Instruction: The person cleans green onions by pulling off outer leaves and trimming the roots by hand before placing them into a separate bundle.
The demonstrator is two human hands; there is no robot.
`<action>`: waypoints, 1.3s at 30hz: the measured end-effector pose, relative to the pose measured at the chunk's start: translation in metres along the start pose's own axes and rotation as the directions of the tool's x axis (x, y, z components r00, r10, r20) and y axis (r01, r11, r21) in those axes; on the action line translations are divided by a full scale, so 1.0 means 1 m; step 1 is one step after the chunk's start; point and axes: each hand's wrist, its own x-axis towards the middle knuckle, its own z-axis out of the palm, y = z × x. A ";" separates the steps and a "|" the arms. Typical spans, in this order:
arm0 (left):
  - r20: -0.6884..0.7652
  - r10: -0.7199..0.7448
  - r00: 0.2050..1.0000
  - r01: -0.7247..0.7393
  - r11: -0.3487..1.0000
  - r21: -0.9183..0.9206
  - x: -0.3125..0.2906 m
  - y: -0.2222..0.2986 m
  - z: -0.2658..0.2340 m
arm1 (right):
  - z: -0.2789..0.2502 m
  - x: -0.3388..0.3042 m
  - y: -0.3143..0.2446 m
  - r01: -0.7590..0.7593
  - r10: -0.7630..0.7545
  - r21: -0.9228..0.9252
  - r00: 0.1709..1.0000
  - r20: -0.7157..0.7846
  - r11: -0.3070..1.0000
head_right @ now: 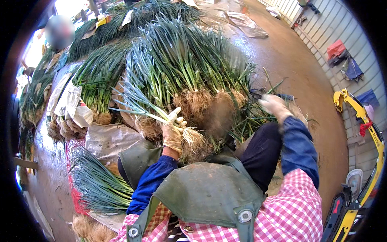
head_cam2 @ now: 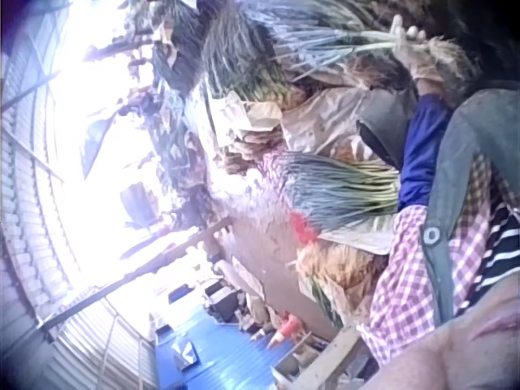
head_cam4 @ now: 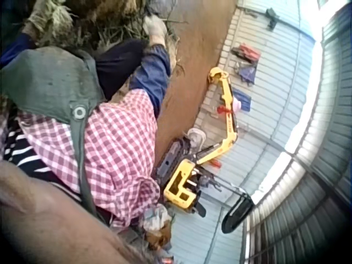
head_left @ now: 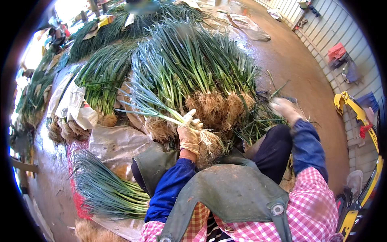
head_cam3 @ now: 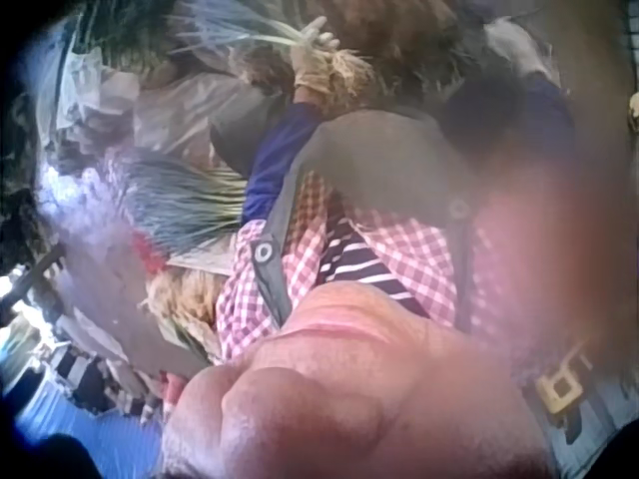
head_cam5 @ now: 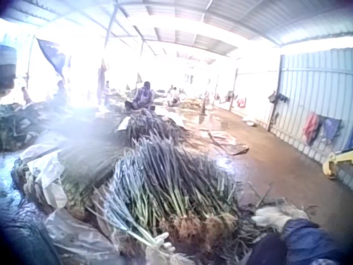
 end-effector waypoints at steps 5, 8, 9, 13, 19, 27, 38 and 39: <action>-0.003 -0.022 1.000 0.022 0.998 0.057 0.006 -0.006 -0.001 | 0.045 0.122 -0.216 0.188 -0.191 0.193 0.982 -0.008 0.963; -0.034 -0.014 0.999 0.016 0.998 0.064 0.005 0.000 -0.006 | 0.089 0.163 -0.294 0.214 -0.189 0.135 0.965 -0.180 0.967; -0.071 -0.007 0.997 0.012 0.998 0.066 0.003 0.000 -0.003 | 0.099 0.170 -0.306 0.129 -0.117 0.078 0.983 -0.139 0.989; -0.022 -0.037 0.999 0.039 0.997 0.068 -0.002 -0.003 0.010 | 0.103 0.201 -0.293 -0.022 -0.002 0.190 0.992 0.126 0.982; -0.028 0.005 1.000 -0.004 1.000 0.023 -0.006 0.008 0.004 | -0.003 0.174 -0.230 0.043 -0.299 0.987 0.954 0.005 0.154; -0.044 0.039 0.998 -0.030 0.984 0.174 -0.007 0.002 0.009 | 0.041 0.099 -0.226 -0.192 -0.294 0.952 0.920 0.259 0.238; -0.041 0.031 0.999 -0.023 0.984 0.174 0.000 -0.007 0.006 | 0.085 0.084 -0.284 -0.163 -0.256 0.909 0.927 0.274 0.383; -0.075 0.012 0.997 0.001 0.984 0.178 -0.001 -0.006 0.005 | 0.081 0.083 -0.287 -0.152 -0.262 0.905 0.927 0.270 0.397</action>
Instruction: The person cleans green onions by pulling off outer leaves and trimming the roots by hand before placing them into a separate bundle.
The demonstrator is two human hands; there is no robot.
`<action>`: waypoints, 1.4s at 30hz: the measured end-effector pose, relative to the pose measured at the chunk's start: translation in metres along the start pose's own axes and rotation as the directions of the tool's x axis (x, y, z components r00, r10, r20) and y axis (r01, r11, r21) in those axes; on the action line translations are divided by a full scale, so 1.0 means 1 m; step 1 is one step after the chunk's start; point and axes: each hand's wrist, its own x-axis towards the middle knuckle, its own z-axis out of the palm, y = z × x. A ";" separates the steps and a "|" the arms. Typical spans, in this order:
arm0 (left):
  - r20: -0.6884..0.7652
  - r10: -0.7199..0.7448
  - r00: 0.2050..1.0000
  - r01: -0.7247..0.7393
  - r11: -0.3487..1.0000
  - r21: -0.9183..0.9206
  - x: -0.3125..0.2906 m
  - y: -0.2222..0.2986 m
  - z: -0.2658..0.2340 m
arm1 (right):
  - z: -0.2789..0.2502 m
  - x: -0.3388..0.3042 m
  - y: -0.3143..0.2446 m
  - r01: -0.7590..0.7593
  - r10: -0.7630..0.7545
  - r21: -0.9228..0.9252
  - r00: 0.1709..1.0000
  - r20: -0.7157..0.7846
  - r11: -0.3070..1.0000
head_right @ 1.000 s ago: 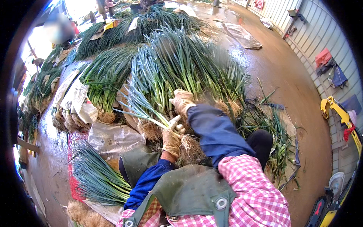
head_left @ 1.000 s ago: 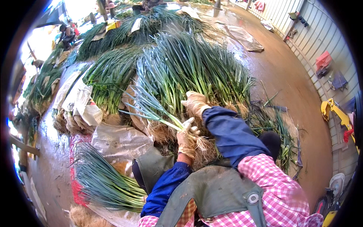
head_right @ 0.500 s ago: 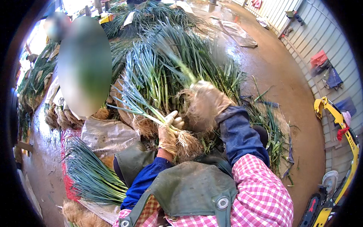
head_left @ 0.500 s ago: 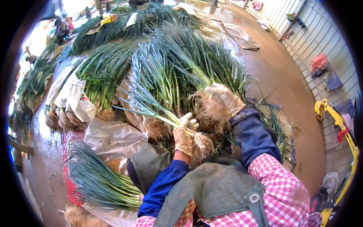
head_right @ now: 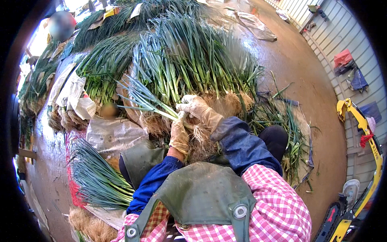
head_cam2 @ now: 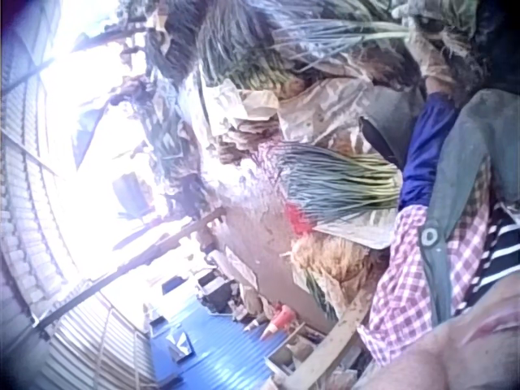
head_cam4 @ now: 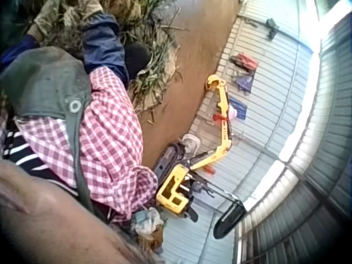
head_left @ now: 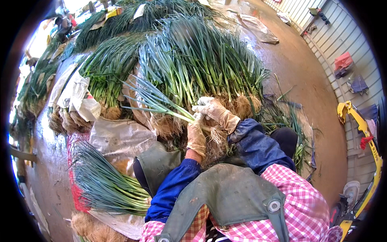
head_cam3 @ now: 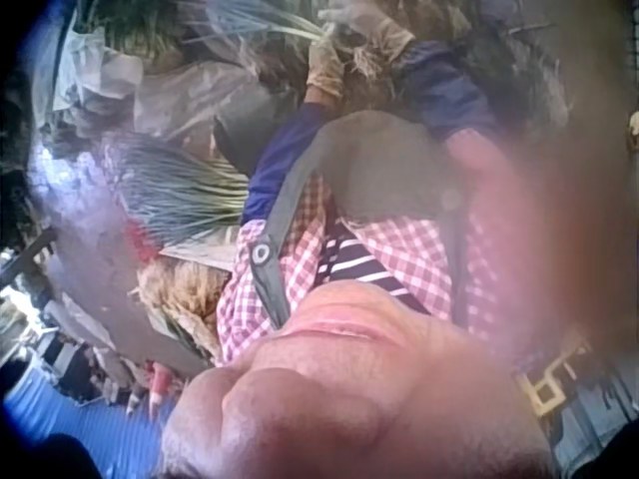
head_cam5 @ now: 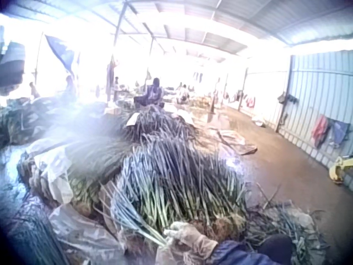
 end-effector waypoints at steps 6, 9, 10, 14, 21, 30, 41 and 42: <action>0.025 -0.112 0.993 0.114 0.991 -0.069 0.001 -0.001 0.001 | -0.010 -0.015 0.003 -0.061 0.060 0.047 0.998 0.027 0.997; -0.052 -0.133 0.990 0.125 0.982 -0.140 0.008 -0.007 -0.004 | -0.002 -0.027 0.002 0.007 -0.014 0.108 0.998 0.060 0.994; -0.047 -0.132 0.990 0.124 0.980 -0.155 0.011 -0.008 -0.011 | 0.000 -0.034 0.000 0.025 -0.033 0.094 0.996 0.081 0.995; -0.004 -0.100 0.995 0.094 0.942 -0.321 0.006 -0.009 0.007 | -0.005 -0.062 -0.010 0.057 -0.070 0.244 0.996 0.046 0.968; 0.196 -0.076 0.978 0.159 0.877 -0.454 0.017 -0.006 -0.014 | -0.032 -0.069 -0.047 0.431 -0.422 0.079 0.900 -0.111 0.899; 0.181 0.210 0.961 -0.179 0.969 -0.173 0.032 -0.023 -0.045 | 0.018 0.029 0.014 -0.140 0.075 0.340 0.977 0.198 0.930; 0.041 -0.006 0.999 0.016 0.969 -0.246 0.029 -0.017 -0.027 | -0.002 -0.029 0.004 0.185 -0.202 0.308 0.979 0.023 0.933; 0.000 -0.075 0.997 0.071 0.945 -0.320 0.012 -0.007 -0.009 | -0.010 -0.044 -0.005 0.183 -0.207 0.383 0.978 0.021 0.905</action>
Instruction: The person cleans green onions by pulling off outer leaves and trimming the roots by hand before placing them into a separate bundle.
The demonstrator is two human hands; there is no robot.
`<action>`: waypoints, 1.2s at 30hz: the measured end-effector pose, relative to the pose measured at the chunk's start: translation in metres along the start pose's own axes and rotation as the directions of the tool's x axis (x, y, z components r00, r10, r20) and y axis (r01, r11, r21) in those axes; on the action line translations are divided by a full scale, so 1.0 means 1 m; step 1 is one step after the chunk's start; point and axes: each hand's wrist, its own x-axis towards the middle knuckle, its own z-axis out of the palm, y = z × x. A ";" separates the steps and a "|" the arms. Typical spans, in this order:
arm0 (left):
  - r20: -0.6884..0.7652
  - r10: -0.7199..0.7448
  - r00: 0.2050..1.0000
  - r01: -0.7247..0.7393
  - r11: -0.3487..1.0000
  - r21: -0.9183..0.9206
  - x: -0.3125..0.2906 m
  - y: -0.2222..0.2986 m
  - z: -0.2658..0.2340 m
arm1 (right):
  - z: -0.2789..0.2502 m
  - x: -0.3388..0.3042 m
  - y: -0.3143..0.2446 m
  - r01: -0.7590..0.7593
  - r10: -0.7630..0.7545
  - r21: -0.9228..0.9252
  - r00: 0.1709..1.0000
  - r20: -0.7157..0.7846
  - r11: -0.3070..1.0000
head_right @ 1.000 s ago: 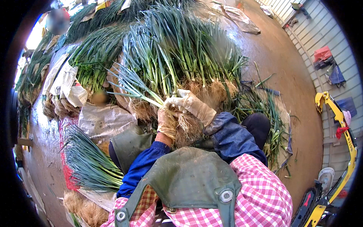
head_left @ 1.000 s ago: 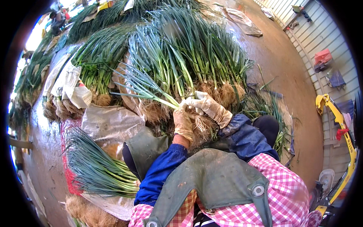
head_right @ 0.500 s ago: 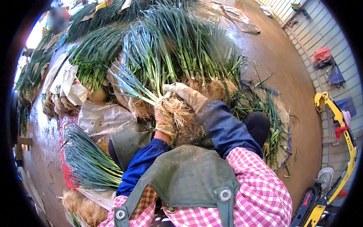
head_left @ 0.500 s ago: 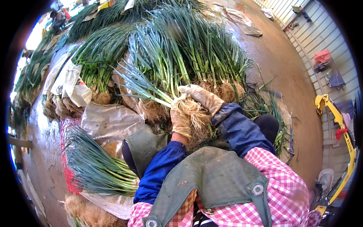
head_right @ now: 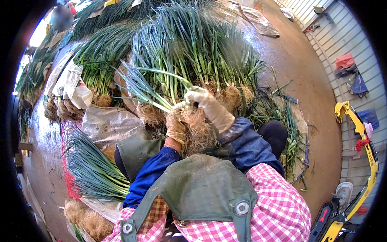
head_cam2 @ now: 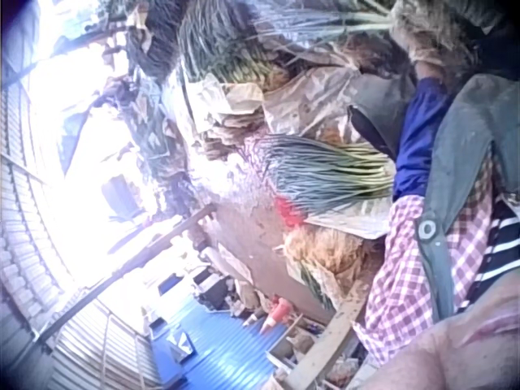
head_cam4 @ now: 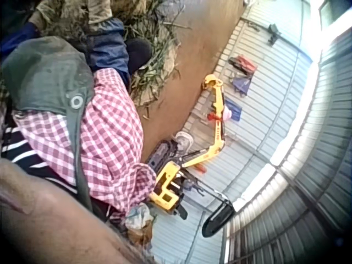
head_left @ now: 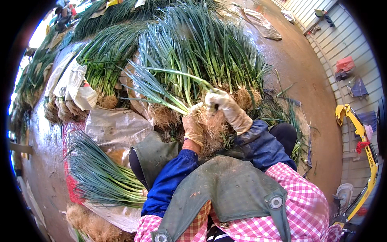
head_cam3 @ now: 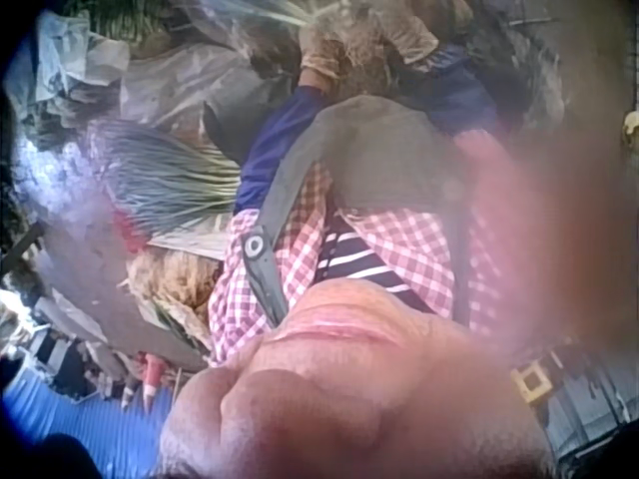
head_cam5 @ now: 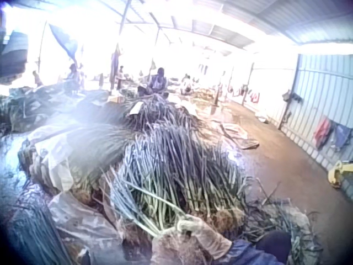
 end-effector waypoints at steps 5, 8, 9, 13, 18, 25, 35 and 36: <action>-0.018 0.141 0.990 -0.136 0.974 0.182 0.007 0.000 -0.010 | 0.021 -0.029 -0.075 0.269 -0.247 0.326 0.963 -0.108 0.906; 0.040 0.187 0.982 -0.191 0.959 0.212 -0.001 0.000 0.002 | -0.005 -0.007 -0.080 0.288 -0.278 0.055 0.950 -0.144 0.956; 0.048 0.181 0.982 -0.187 0.957 0.223 -0.003 -0.002 0.005 | -0.014 0.008 -0.068 0.259 -0.250 0.018 0.947 -0.202 0.966; 0.031 0.142 0.989 -0.145 0.952 0.271 -0.011 -0.005 0.013 | -0.033 0.073 -0.005 0.047 -0.049 -0.015 0.972 -0.228 0.999; -0.021 0.163 0.986 -0.151 0.952 0.268 -0.010 -0.007 0.009 | -0.005 0.130 0.041 -0.250 0.195 -0.126 0.921 -0.338 0.960; -0.010 0.101 0.995 -0.092 0.941 0.327 -0.012 -0.024 0.020 | -0.047 0.154 0.047 -0.141 -0.053 -0.517 0.938 -0.342 0.844; -0.075 0.114 0.991 -0.092 0.963 0.252 -0.007 -0.005 0.002 | -0.001 0.066 0.025 0.253 -0.251 0.021 0.965 -0.080 0.967; -0.043 0.121 0.992 -0.109 0.970 0.218 -0.008 -0.005 0.004 | -0.011 0.054 0.025 0.197 -0.196 0.031 0.980 -0.013 0.980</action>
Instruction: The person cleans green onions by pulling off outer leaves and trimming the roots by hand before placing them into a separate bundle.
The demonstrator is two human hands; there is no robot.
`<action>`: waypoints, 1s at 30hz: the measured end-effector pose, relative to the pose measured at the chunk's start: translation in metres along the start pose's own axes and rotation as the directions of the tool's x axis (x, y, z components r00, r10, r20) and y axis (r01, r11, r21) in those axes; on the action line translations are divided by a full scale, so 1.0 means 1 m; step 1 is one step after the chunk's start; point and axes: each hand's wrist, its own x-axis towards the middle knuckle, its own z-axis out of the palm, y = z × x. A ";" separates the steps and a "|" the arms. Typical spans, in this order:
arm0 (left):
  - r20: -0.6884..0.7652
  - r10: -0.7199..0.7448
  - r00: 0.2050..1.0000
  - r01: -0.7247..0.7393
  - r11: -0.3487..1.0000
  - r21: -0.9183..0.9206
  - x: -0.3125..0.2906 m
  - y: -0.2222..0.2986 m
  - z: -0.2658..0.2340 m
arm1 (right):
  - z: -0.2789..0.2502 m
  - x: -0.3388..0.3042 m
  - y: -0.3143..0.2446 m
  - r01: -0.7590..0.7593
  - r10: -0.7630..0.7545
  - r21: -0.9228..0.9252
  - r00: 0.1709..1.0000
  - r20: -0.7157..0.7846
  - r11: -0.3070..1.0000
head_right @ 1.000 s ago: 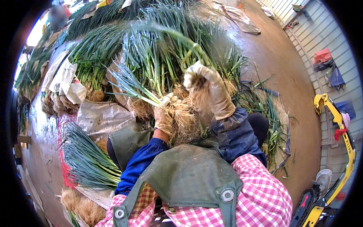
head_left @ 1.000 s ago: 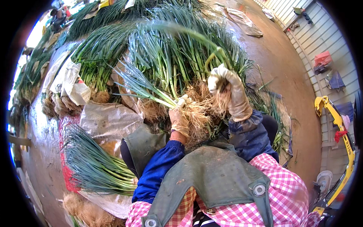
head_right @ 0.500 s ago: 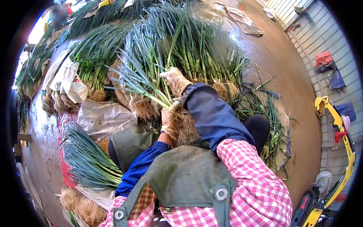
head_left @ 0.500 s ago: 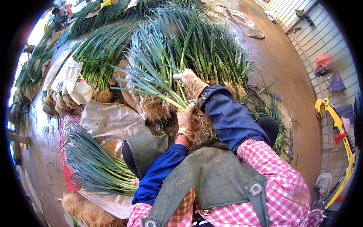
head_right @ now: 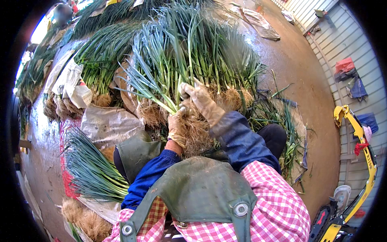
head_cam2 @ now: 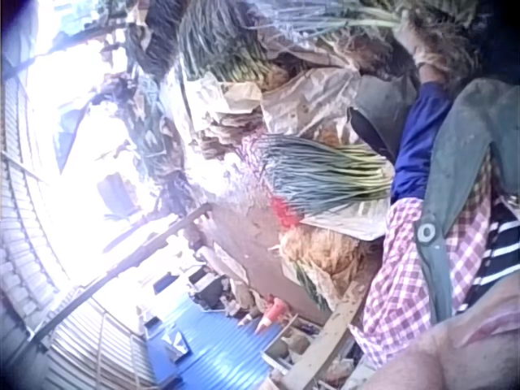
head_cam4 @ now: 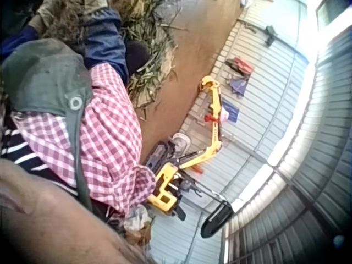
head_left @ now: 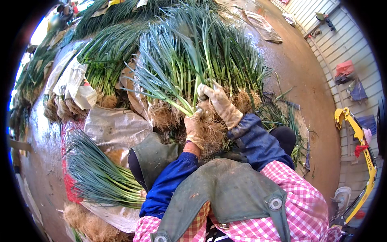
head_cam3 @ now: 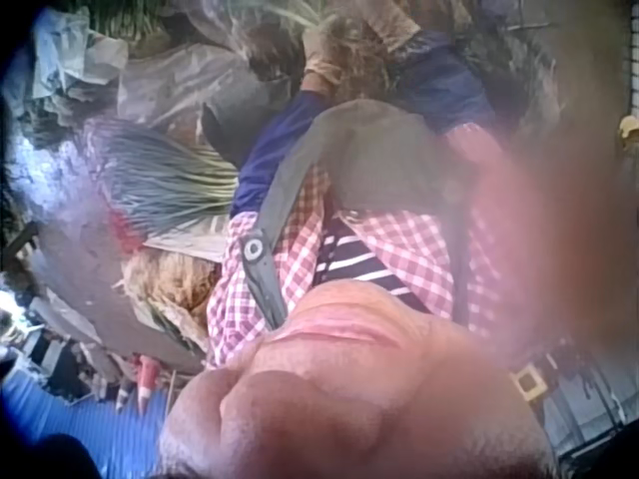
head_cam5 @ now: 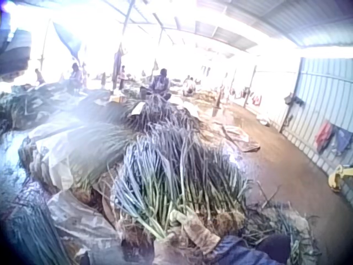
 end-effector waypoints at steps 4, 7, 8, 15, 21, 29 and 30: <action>0.022 0.007 1.000 -0.004 0.992 -0.126 0.007 0.002 -0.005 | 0.021 -0.053 -0.023 -0.276 0.276 0.064 0.961 0.010 0.959; 0.118 -0.001 0.993 0.010 0.997 -0.077 0.010 0.004 -0.004 | 0.026 -0.067 -0.044 -0.217 0.237 0.281 0.971 -0.036 0.935; 0.158 -0.001 0.987 0.009 0.999 -0.049 0.011 0.003 -0.005 | 0.015 -0.069 -0.054 -0.185 0.194 0.185 0.981 -0.030 0.965; 0.204 0.003 0.979 -0.008 1.000 0.024 0.004 0.018 0.000 | -0.084 -0.124 -0.138 -0.089 0.089 0.006 0.996 -0.010 0.996; 0.383 -0.028 0.923 0.064 0.995 -0.081 -0.007 0.020 0.012 | -0.250 -0.288 -0.199 -0.773 0.183 -0.403 0.543 -0.819 0.489; 0.413 0.029 0.910 -0.019 0.999 -0.027 -0.025 0.023 0.027 | -0.162 -0.163 -0.138 -0.404 0.054 -0.885 0.914 -0.403 0.231; 0.398 0.013 0.917 -0.020 1.000 0.014 -0.023 0.023 0.023 | -0.119 -0.128 -0.124 -0.297 0.108 -0.752 0.950 -0.292 0.589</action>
